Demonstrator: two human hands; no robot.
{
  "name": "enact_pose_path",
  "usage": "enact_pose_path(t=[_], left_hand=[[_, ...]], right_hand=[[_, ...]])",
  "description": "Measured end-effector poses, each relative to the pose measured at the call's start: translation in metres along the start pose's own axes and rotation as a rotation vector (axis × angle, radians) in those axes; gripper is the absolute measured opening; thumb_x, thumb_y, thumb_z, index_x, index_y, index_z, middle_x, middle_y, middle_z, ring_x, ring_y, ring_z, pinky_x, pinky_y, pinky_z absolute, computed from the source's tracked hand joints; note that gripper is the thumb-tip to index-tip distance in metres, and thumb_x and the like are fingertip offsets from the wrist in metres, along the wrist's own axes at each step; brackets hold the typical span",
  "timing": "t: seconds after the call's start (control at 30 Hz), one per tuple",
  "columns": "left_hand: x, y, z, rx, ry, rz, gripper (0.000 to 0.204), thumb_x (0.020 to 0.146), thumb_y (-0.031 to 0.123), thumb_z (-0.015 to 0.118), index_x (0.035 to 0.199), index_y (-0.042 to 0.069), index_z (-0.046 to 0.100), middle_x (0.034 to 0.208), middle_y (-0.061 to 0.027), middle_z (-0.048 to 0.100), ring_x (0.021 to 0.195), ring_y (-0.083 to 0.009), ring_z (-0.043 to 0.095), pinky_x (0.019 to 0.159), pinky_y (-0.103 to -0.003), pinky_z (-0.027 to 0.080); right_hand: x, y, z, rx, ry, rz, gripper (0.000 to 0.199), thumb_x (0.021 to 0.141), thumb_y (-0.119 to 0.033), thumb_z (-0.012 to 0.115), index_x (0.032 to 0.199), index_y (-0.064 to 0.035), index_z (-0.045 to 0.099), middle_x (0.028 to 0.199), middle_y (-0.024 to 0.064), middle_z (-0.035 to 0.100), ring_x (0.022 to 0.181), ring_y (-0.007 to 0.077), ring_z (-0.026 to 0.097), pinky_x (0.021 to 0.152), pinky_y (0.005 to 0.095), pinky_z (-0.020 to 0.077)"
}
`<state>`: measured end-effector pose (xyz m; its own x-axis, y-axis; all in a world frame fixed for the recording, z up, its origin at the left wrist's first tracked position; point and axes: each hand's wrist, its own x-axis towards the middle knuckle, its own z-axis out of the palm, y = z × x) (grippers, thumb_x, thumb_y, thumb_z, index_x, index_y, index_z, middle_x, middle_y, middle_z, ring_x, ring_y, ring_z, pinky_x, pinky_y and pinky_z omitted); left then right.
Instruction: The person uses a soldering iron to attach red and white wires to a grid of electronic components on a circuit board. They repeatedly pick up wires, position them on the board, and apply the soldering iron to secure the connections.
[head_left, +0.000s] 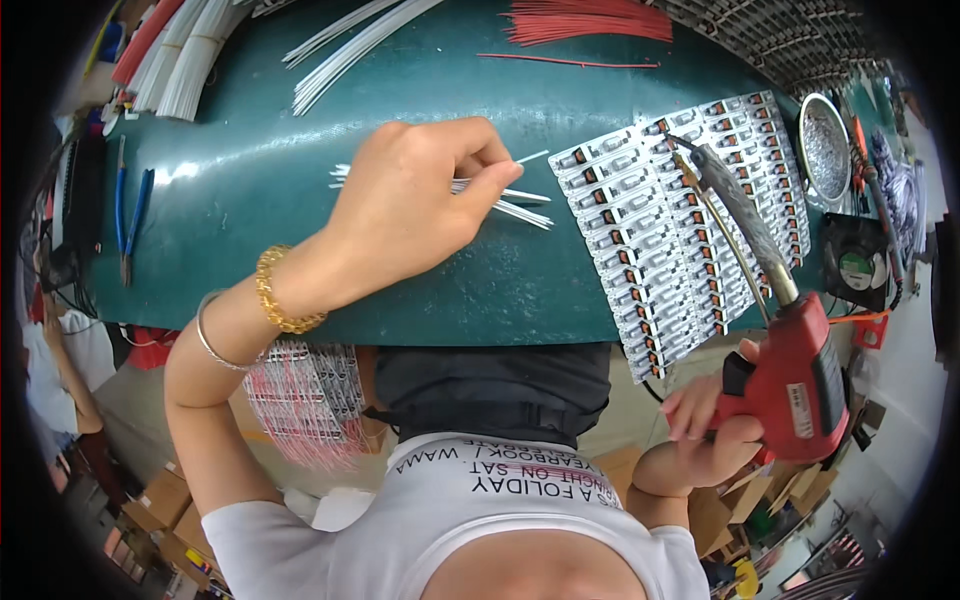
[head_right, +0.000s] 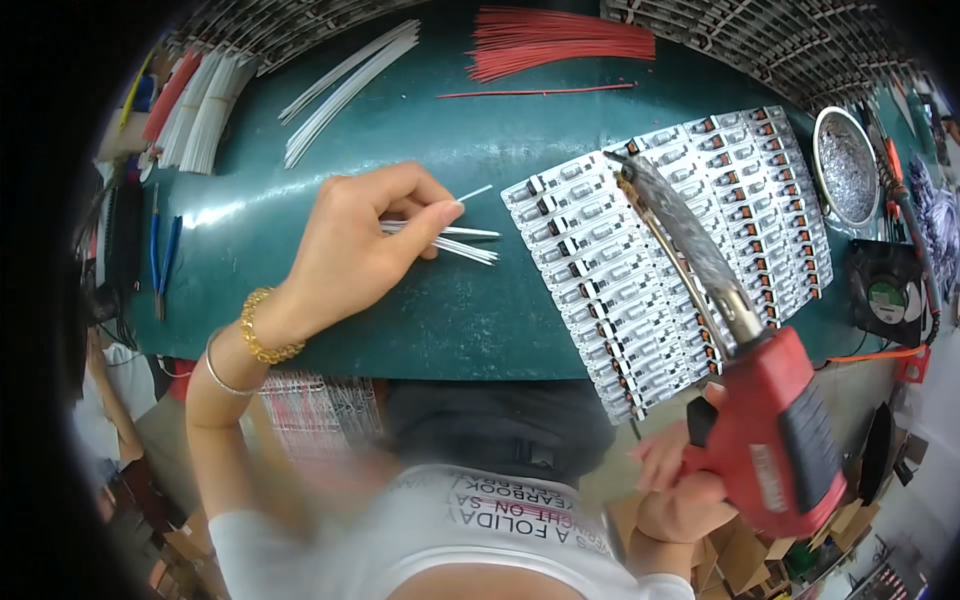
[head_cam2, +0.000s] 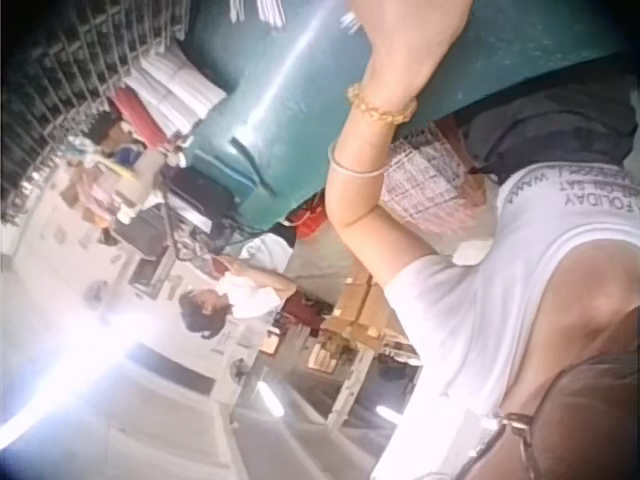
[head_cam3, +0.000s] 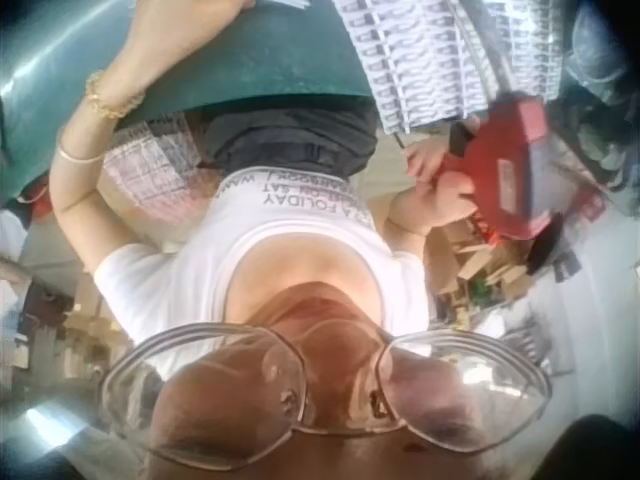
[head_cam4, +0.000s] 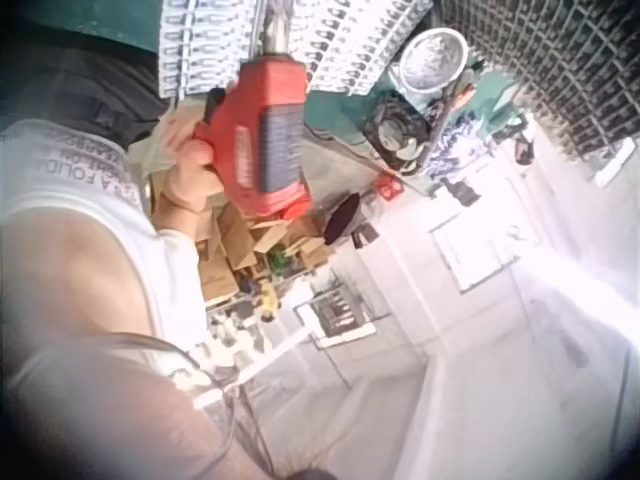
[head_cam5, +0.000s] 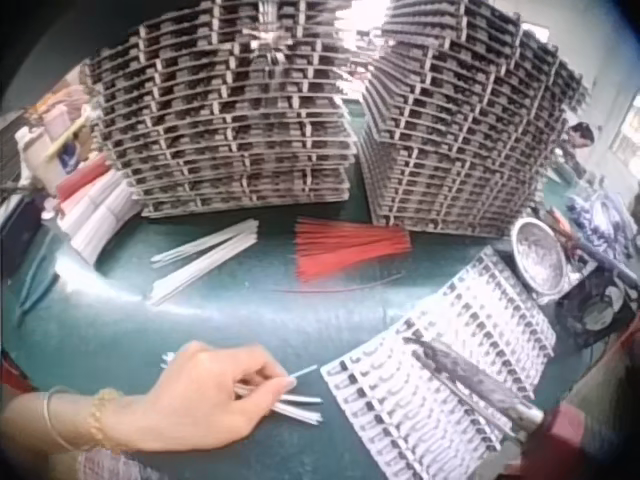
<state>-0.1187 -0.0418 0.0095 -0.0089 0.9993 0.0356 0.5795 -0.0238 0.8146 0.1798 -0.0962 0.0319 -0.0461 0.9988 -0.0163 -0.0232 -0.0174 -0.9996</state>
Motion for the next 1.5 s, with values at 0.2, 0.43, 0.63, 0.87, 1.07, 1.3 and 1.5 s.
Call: enact_pose_path(t=[0.2, 0.43, 0.63, 0.87, 1.07, 1.3, 1.5], left_hand=[[0.009, -0.005, 0.011, -0.012, 0.026, 0.071, 0.009, 0.081, 0.006, 0.07, 0.078, -0.001, 0.066, 0.069, -0.0069, 0.065, 0.06, -0.0113, 0.055, 0.054, -0.027, 0.042], [0.007, -0.008, 0.012, 0.024, 0.018, 0.075, 0.01, 0.08, 0.004, 0.07, 0.076, -0.002, 0.064, 0.068, -0.0094, 0.063, 0.057, -0.0164, 0.056, 0.053, -0.028, 0.042], [0.007, -0.01, 0.012, 0.051, 0.029, 0.109, 0.011, 0.08, 0.003, 0.07, 0.075, -0.002, 0.062, 0.067, -0.01, 0.062, 0.056, -0.018, 0.055, 0.053, -0.029, 0.042], [0.008, -0.011, 0.012, 0.056, 0.032, 0.115, 0.011, 0.08, 0.003, 0.07, 0.074, -0.002, 0.062, 0.066, -0.0097, 0.062, 0.056, -0.0181, 0.055, 0.053, -0.029, 0.042], [0.008, -0.01, 0.012, 0.073, 0.029, 0.102, 0.011, 0.08, 0.004, 0.07, 0.075, -0.002, 0.062, 0.066, -0.0092, 0.062, 0.056, -0.0175, 0.055, 0.053, -0.029, 0.042], [0.007, -0.007, 0.015, 0.073, 0.051, 0.084, 0.012, 0.079, 0.006, 0.072, 0.076, -0.002, 0.063, 0.067, -0.0091, 0.063, 0.056, -0.0171, 0.055, 0.052, -0.029, 0.041], [0.004, -0.003, 0.014, 0.052, 0.135, 0.156, 0.012, 0.078, 0.006, 0.073, 0.076, -0.001, 0.064, 0.079, -0.0077, 0.06, 0.058, -0.0171, 0.05, 0.053, -0.028, 0.041]], right_hand=[[-0.014, 0.01, 0.013, -0.187, 0.081, -0.03, 0.093, 0.084, -0.064, 0.058, 0.133, 0.0117, 0.035, 0.048, -0.0025, 0.043, 0.037, 0.0103, 0.042, 0.044, 0.0257, 0.0416], [-0.01, 0.007, 0.022, -0.143, 0.016, 0.2, 0.091, 0.082, -0.071, 0.055, 0.124, 0.0084, 0.04, 0.047, -0.004, 0.042, 0.037, 0.0094, 0.042, 0.043, 0.0241, 0.0387], [-0.004, 0.004, 0.031, -0.123, -0.013, 0.178, 0.08, 0.083, -0.069, 0.056, 0.113, 0.0045, 0.044, 0.049, -0.0031, 0.044, 0.038, 0.0095, 0.044, 0.043, 0.0233, 0.0383], [-0.017, 0.021, 0.014, -0.18, 0.076, 0.128, 0.077, 0.084, -0.064, 0.06, 0.115, 0.0056, 0.047, 0.05, -0.0022, 0.046, 0.037, 0.0101, 0.044, 0.042, 0.0236, 0.0386], [-0.015, 0.012, 0.017, -0.105, -0.004, 0.122, 0.083, 0.087, -0.062, 0.058, 0.126, 0.0094, 0.042, 0.048, -0.0029, 0.045, 0.037, 0.01, 0.043, 0.043, 0.0237, 0.0387], [-0.01, 0.01, 0.024, -0.068, -0.07, 0.072, 0.082, 0.088, -0.062, 0.055, 0.129, 0.0084, 0.041, 0.049, -0.0032, 0.045, 0.037, 0.0093, 0.043, 0.042, 0.0233, 0.0376], [-0.016, 0.013, 0.016, 0.02, -0.047, 0.082, 0.084, 0.087, -0.063, 0.056, 0.129, 0.0076, 0.041, 0.049, -0.0032, 0.045, 0.038, 0.009, 0.043, 0.042, 0.023, 0.0371]])
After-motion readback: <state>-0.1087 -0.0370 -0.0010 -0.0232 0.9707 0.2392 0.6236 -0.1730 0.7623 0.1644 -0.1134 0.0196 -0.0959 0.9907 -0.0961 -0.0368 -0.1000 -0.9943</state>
